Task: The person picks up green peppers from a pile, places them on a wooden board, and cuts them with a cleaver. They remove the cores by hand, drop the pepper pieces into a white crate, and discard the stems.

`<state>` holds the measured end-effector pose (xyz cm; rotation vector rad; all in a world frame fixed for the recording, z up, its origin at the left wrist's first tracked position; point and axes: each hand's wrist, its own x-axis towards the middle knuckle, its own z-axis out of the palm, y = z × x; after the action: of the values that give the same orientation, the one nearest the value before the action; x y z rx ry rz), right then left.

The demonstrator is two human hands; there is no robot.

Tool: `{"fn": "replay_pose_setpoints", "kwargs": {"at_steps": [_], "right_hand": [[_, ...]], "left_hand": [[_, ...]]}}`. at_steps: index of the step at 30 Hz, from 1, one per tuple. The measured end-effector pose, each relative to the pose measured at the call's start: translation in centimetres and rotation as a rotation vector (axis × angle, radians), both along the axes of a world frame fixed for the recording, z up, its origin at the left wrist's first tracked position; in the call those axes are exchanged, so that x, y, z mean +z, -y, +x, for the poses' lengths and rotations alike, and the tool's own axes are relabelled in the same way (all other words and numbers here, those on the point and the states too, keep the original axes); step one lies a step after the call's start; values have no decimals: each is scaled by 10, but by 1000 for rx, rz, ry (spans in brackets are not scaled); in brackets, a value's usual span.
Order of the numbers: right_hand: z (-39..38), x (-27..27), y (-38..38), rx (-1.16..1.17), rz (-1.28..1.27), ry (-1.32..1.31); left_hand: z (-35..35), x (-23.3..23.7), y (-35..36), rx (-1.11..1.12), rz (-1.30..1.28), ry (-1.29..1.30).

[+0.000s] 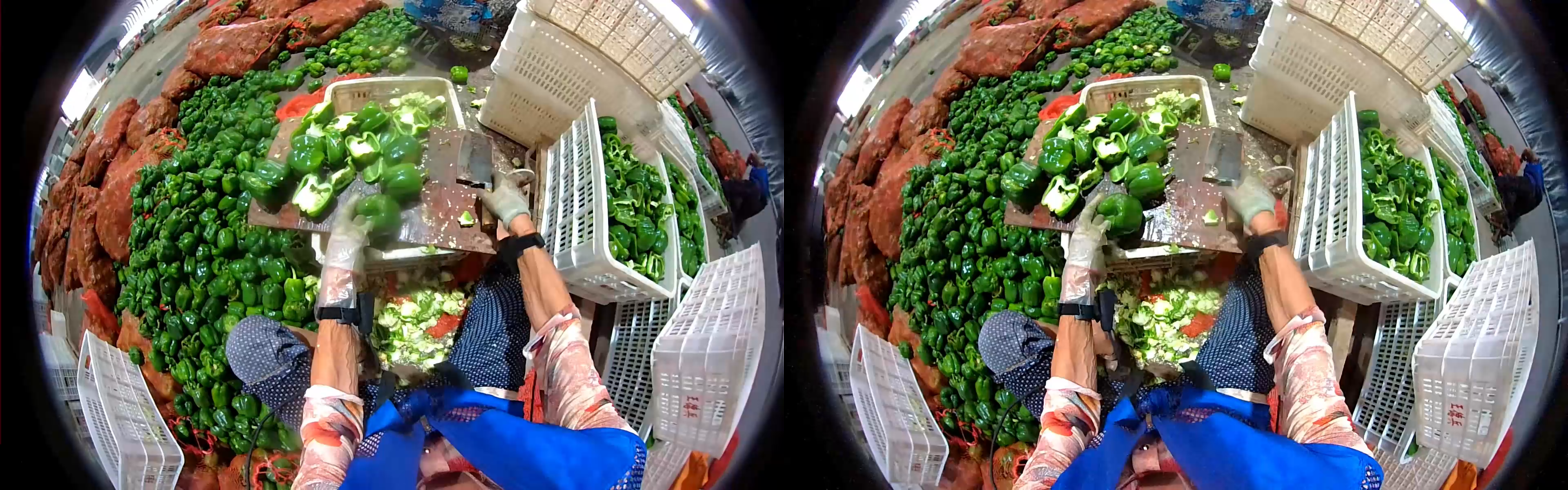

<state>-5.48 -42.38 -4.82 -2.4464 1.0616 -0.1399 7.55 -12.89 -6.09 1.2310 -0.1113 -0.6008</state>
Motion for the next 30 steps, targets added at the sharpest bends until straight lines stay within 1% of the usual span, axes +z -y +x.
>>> {"fn": "replay_pose_setpoints", "kwargs": {"at_steps": [1, 2, 3, 4, 6, 7, 8, 9, 10, 13, 14, 15, 17, 18, 21, 22, 24, 25, 26, 27, 29, 30], "right_hand": [[0, 12, 0, -31, 143, -67], [-3, -29, 25, -51, 168, 65], [-9, -35, 32, -12, 505, 221], [-25, -15, 14, 3, 623, 387], [-42, 48, -40, -225, 944, 475], [-48, 35, -39, -55, 742, 476], [-50, 43, -52, 84, 518, 485], [-65, 52, -70, 147, 402, 480], [-74, 49, -79, 283, 193, 452], [-85, 93, -136, 372, 174, 356], [-84, 98, -148, 467, 134, 364], [-82, 101, -156, 563, 93, 371], [-78, 102, -168, 627, 115, 264], [-74, 82, -168, 675, -2, 340], [-70, 91, -174, 683, -68, 177], [-71, 100, -176, 698, -18, 266], [-73, 128, -184, 689, -43, 439], [-73, 139, -188, 681, -55, 526], [-71, 144, -192, 648, 19, 584], [-64, 133, -190, 660, -25, 524], [-43, 84, -172, 685, -118, 398], [-27, 66, -155, 742, 42, 53]], "left_hand": [[1, -6, 3, 42, 8, 21], [8, -12, 0, -25, 49, 17], [12, -19, 2, -51, 74, 56], [17, -26, 3, -77, 100, 95], [18, -34, 5, -43, 132, 256], [16, -36, 3, -24, 76, 201], [13, -38, 1, -8, 24, 144], [7, -40, -1, 5, -27, 86], [-13, 1, -2, 35, -7, -35], [-12, -15, -3, 60, -112, 97], [-26, 18, -4, 60, -92, -33], [-25, 18, -4, 65, -17, -25], [-18, 10, -4, 78, 134, -13], [-13, 3, -3, 90, 245, 58], [-7, 5, -5, 36, 453, 101], [-2, -10, -6, 72, 520, 245], [19, -69, -4, 83, 607, 460], [24, -84, -4, 86, 649, 569], [13, -45, -7, 36, 600, 362], [9, -29, -8, 29, 552, 310], [3, -9, -8, 17, 451, 201], [-5, 3, -9, 31, 398, 195]]}}
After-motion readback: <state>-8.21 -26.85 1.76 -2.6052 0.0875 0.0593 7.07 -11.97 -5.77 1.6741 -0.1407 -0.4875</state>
